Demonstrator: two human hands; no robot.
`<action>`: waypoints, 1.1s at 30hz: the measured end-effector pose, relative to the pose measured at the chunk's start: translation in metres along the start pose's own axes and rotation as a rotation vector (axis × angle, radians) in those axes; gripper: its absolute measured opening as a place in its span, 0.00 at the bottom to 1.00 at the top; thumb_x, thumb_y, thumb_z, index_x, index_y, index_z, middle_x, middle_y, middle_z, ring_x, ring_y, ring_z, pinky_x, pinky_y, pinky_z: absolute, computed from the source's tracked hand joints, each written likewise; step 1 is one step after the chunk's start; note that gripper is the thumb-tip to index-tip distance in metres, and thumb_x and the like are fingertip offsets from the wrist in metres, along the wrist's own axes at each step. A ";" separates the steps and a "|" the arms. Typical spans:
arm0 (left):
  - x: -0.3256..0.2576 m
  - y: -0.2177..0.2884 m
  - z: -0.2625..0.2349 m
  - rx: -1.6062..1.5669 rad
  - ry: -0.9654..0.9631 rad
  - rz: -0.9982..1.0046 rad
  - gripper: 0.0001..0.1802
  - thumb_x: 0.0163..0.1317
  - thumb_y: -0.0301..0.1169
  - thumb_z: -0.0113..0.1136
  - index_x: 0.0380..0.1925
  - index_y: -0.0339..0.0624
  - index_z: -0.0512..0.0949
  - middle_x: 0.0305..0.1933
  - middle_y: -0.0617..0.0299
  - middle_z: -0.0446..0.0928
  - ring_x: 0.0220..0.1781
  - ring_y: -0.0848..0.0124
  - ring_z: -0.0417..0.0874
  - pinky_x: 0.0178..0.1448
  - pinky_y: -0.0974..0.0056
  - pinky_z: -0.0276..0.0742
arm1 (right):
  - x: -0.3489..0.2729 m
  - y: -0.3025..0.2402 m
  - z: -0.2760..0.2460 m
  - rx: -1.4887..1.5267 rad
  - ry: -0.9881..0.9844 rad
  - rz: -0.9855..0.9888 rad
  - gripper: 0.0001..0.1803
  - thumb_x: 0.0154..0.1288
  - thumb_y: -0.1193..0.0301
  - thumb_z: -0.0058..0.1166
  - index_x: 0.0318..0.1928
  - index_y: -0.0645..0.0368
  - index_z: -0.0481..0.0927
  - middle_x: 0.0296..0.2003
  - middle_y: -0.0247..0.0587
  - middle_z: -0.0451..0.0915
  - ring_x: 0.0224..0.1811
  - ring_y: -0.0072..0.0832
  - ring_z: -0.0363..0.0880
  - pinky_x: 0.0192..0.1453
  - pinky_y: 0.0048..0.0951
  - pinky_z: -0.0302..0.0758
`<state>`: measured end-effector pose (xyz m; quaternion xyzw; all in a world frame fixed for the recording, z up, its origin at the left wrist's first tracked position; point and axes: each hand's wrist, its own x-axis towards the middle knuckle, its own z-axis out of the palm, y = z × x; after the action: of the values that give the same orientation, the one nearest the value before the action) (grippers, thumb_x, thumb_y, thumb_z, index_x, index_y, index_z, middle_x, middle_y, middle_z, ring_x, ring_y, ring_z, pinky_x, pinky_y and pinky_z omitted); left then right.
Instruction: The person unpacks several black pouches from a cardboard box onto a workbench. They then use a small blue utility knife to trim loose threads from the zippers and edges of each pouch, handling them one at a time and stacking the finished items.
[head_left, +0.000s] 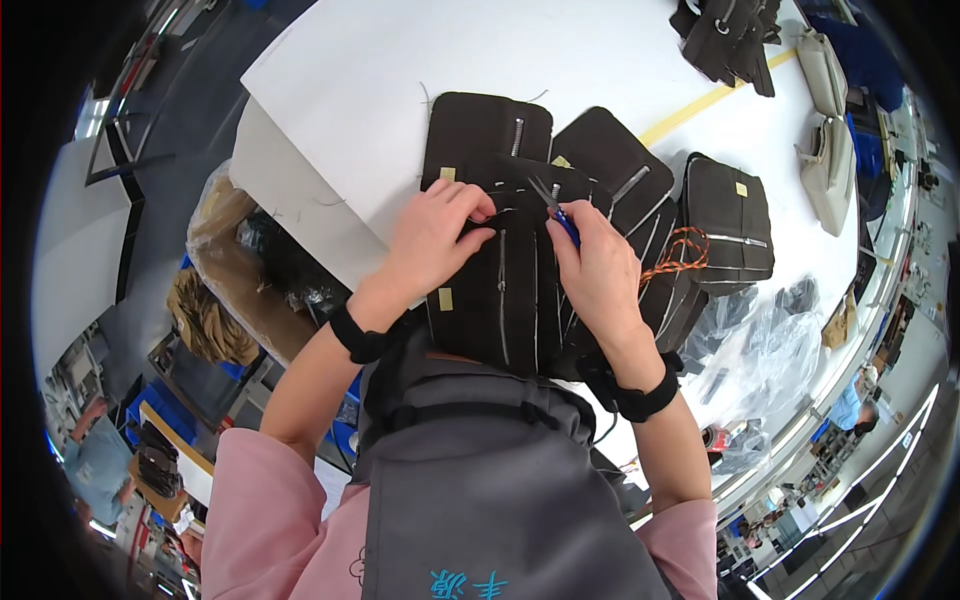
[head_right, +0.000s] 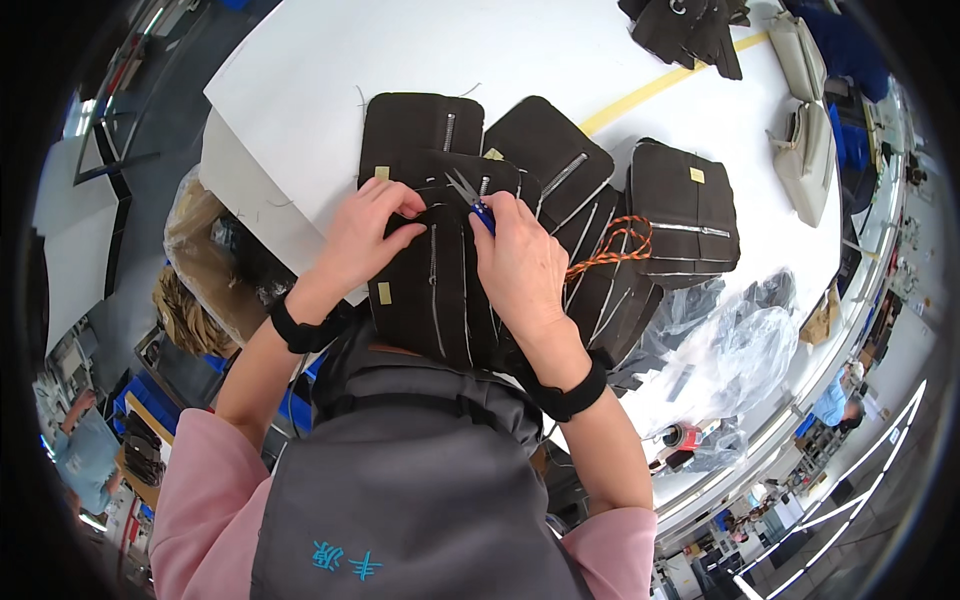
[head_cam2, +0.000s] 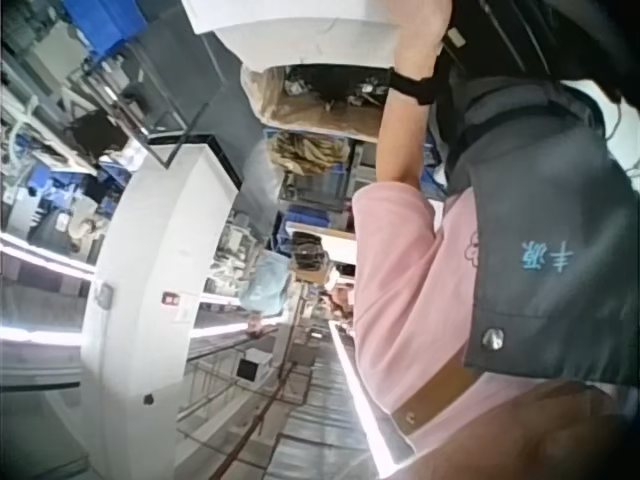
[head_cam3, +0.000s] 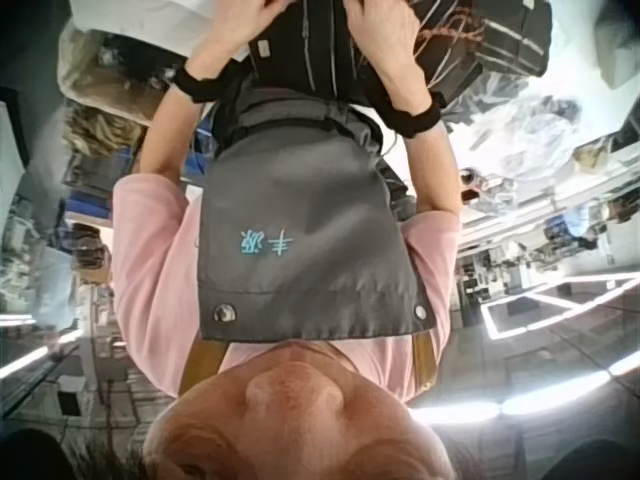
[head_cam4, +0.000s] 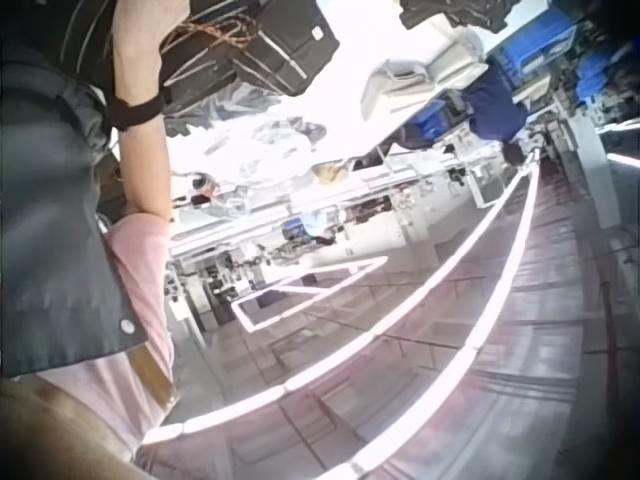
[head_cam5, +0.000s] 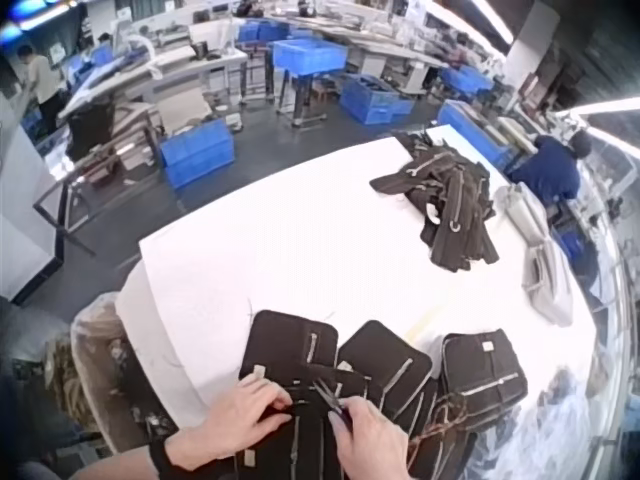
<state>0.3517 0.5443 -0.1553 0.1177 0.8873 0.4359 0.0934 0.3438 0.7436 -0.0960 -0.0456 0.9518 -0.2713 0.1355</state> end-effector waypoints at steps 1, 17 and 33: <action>-0.002 0.000 0.002 -0.039 0.051 0.000 0.13 0.50 0.23 0.68 0.36 0.41 0.76 0.35 0.61 0.79 0.42 0.63 0.79 0.46 0.61 0.76 | 0.001 -0.001 0.004 0.021 0.005 0.004 0.11 0.66 0.65 0.56 0.42 0.59 0.76 0.34 0.44 0.80 0.33 0.48 0.81 0.35 0.43 0.76; -0.016 0.000 -0.001 -0.277 0.001 -0.234 0.13 0.56 0.30 0.68 0.41 0.42 0.78 0.29 0.64 0.74 0.25 0.74 0.73 0.30 0.68 0.69 | 0.003 -0.001 0.017 0.102 -0.079 -0.057 0.10 0.60 0.69 0.61 0.33 0.60 0.75 0.30 0.41 0.76 0.31 0.46 0.77 0.34 0.40 0.72; -0.019 -0.007 0.010 -0.640 0.079 -0.374 0.07 0.71 0.29 0.53 0.38 0.35 0.73 0.32 0.61 0.79 0.29 0.75 0.80 0.34 0.69 0.77 | -0.004 -0.011 0.007 -0.160 0.022 -0.170 0.14 0.63 0.60 0.62 0.42 0.54 0.77 0.32 0.36 0.78 0.27 0.38 0.81 0.28 0.35 0.75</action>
<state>0.3718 0.5424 -0.1659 -0.0988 0.7153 0.6708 0.1692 0.3495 0.7314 -0.0945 -0.1339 0.9646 -0.2054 0.0975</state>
